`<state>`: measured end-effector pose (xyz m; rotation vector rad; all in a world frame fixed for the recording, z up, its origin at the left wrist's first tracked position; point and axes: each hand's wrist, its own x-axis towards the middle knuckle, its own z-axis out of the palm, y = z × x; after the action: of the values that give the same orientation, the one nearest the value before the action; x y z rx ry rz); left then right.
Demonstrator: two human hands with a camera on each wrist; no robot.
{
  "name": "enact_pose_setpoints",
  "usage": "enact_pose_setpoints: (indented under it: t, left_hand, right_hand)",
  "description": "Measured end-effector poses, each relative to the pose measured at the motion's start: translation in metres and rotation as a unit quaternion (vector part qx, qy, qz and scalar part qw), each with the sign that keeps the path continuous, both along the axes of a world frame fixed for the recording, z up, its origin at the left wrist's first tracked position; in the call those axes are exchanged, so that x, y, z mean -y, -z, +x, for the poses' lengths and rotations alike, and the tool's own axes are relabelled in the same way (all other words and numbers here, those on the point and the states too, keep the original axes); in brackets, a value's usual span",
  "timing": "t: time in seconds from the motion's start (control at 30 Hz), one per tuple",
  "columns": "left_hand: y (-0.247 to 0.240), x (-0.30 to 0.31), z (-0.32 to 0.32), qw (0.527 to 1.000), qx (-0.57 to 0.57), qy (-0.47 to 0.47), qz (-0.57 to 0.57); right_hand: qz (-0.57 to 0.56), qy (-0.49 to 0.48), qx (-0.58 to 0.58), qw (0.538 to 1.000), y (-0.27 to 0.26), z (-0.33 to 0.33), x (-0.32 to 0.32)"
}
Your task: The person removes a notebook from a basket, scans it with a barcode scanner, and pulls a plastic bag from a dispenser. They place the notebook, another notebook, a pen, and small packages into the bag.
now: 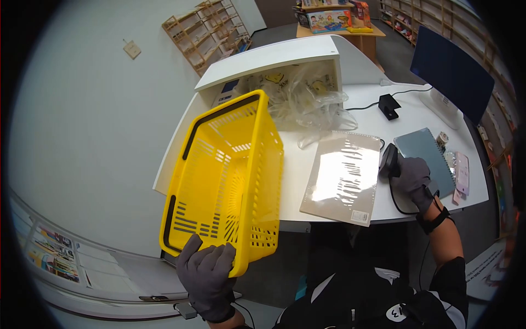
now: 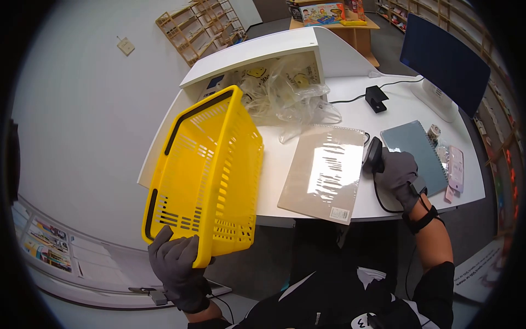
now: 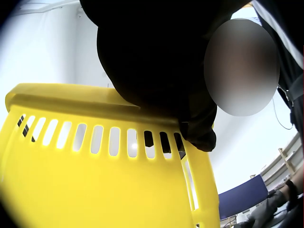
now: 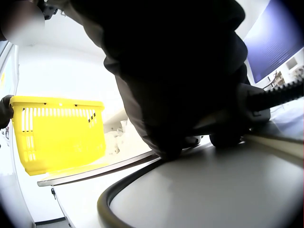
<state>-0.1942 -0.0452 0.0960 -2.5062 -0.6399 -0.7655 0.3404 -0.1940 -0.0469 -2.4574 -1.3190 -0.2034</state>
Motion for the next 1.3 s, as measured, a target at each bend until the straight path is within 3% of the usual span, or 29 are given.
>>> enact_pose_setpoints:
  t: [0.17, 0.27, 0.4, 0.47, 0.57, 0.63, 0.67, 0.7, 0.8, 0.87, 0.97, 1.0, 1.1, 1.23, 1.3]
  left_hand:
    - [0.012, -0.011, 0.017, 1.0, -0.013, -0.014, 0.011]
    - [0.013, -0.012, 0.027, 1.0, -0.016, -0.018, 0.012]
    - [0.01, -0.015, 0.033, 1.0, -0.016, -0.022, 0.005]
    - [0.008, -0.016, 0.032, 1.0, -0.015, -0.025, 0.002]
    - [0.009, -0.017, 0.022, 1.0, 0.004, -0.013, -0.002]
    - [0.009, -0.017, 0.015, 1.0, 0.011, -0.005, -0.004]
    - [0.01, -0.015, 0.011, 1.0, 0.012, -0.01, -0.007]
    - [0.011, -0.013, 0.008, 1.0, 0.012, -0.015, -0.012]
    - [0.01, -0.008, 0.001, 0.999, 0.017, -0.027, -0.022]
    - [0.01, -0.004, -0.001, 0.998, 0.028, -0.037, -0.032]
    - [0.009, -0.004, -0.003, 0.999, 0.014, -0.038, -0.025]
    - [0.009, -0.003, -0.005, 0.999, 0.006, -0.038, -0.021]
    - [0.008, 0.0, -0.008, 0.999, 0.009, -0.046, -0.023]
    - [0.006, -0.001, -0.017, 0.999, -0.016, -0.041, -0.03]
    - [0.004, -0.004, -0.015, 0.998, -0.029, -0.04, -0.032]
  right_hand:
    - [0.018, -0.003, -0.018, 1.0, -0.006, -0.003, 0.001]
    - [-0.034, 0.005, 0.003, 0.999, -0.011, -0.003, 0.0]
    - [-0.127, -0.017, 0.01, 0.992, -0.062, -0.017, -0.004]
    - [-0.088, -0.034, 0.034, 0.995, -0.089, -0.031, -0.021]
    - [0.05, -0.142, 0.128, 0.98, -0.109, -0.043, -0.07]
    - [0.045, -0.202, 0.111, 0.972, -0.123, -0.052, -0.125]
    - [-0.052, -0.228, 0.081, 0.969, -0.143, -0.061, -0.156]
    - [-0.075, -0.258, 0.049, 0.962, -0.148, -0.066, -0.184]
    - [-0.075, -0.31, -0.019, 0.948, -0.129, -0.075, -0.277]
    - [-0.008, -0.292, -0.117, 0.949, -0.116, -0.09, -0.322]
    - [0.068, -0.296, -0.054, 0.951, -0.045, -0.096, -0.448]
    - [0.069, -0.303, -0.05, 0.949, -0.056, -0.099, -0.45]
    - [-0.04, -0.221, -0.257, 0.94, -0.08, -0.093, -0.438]
    - [-0.067, -0.127, -0.29, 0.946, -0.087, -0.1, -0.449]
    - [-0.039, -0.123, -0.275, 0.953, -0.065, -0.092, -0.475]
